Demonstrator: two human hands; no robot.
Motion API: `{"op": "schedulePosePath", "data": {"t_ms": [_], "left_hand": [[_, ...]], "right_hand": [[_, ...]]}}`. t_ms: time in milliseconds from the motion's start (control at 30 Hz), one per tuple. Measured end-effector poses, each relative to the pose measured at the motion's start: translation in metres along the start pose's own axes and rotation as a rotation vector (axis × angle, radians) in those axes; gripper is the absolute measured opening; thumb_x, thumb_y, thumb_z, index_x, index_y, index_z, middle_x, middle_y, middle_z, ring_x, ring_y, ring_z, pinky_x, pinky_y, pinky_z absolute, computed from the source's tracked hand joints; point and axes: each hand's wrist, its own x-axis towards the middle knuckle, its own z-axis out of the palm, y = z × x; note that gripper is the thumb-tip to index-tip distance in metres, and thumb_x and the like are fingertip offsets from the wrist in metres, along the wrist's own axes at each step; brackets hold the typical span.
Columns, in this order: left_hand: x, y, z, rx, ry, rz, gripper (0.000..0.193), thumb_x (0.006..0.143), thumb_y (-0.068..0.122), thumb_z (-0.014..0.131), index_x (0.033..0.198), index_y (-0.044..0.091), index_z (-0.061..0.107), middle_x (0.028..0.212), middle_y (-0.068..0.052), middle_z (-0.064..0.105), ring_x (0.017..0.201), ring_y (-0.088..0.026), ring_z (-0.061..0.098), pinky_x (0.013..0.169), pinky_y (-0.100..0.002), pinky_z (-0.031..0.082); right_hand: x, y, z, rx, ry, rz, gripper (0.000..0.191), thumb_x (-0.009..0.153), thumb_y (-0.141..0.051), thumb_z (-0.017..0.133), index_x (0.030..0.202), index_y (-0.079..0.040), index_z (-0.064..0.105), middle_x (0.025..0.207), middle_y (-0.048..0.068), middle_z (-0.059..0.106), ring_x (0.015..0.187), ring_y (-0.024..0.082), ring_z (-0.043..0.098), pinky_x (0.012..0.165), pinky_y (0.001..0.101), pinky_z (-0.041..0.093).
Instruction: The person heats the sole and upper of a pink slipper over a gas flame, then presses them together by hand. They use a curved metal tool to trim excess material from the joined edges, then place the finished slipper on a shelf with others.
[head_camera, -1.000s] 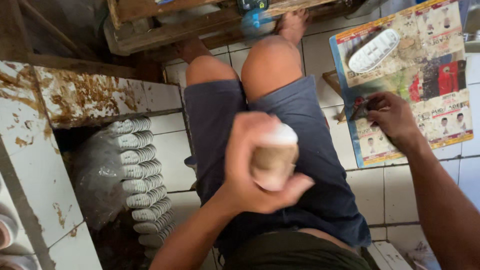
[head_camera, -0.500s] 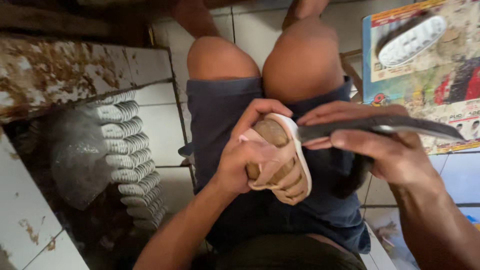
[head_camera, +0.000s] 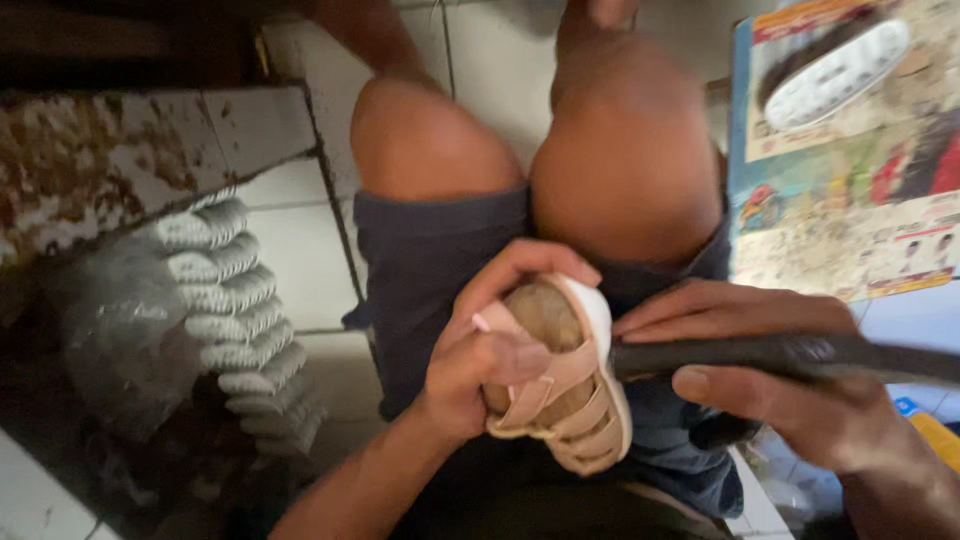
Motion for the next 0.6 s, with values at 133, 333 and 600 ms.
{"op": "schedulePosePath", "data": {"t_ms": [133, 333, 600], "left_hand": [[-0.002, 0.001, 0.001, 0.028, 0.04, -0.003, 0.066, 0.076, 0.025, 0.059, 0.135, -0.006, 0.052, 0.109, -0.019, 0.064, 0.097, -0.023, 0.063, 0.089, -0.034, 0.052], [-0.004, -0.009, 0.005, 0.044, 0.048, 0.048, 0.069, 0.076, 0.027, 0.058, 0.135, -0.008, 0.052, 0.109, -0.018, 0.065, 0.099, -0.023, 0.064, 0.091, -0.032, 0.051], [-0.011, -0.017, 0.01, 0.109, 0.073, 0.109, 0.066, 0.08, 0.027, 0.06, 0.134, -0.011, 0.053, 0.108, -0.019, 0.064, 0.097, -0.023, 0.064, 0.091, -0.03, 0.051]], "right_hand": [[-0.006, 0.005, 0.001, -0.028, 0.006, 0.015, 0.034, 0.085, -0.012, 0.074, 0.116, 0.001, 0.076, 0.12, 0.018, 0.076, 0.094, 0.023, 0.071, 0.077, 0.0327, 0.061], [-0.024, 0.015, -0.006, 0.236, -0.078, 0.109, 0.034, 0.086, -0.01, 0.073, 0.114, 0.008, 0.077, 0.118, 0.024, 0.071, 0.1, 0.028, 0.074, 0.082, 0.0364, 0.059], [-0.044, 0.042, 0.009, 0.468, -0.064, 0.09, 0.033, 0.087, -0.01, 0.071, 0.112, 0.011, 0.076, 0.116, 0.029, 0.075, 0.098, 0.03, 0.077, 0.083, 0.0386, 0.063]]}}
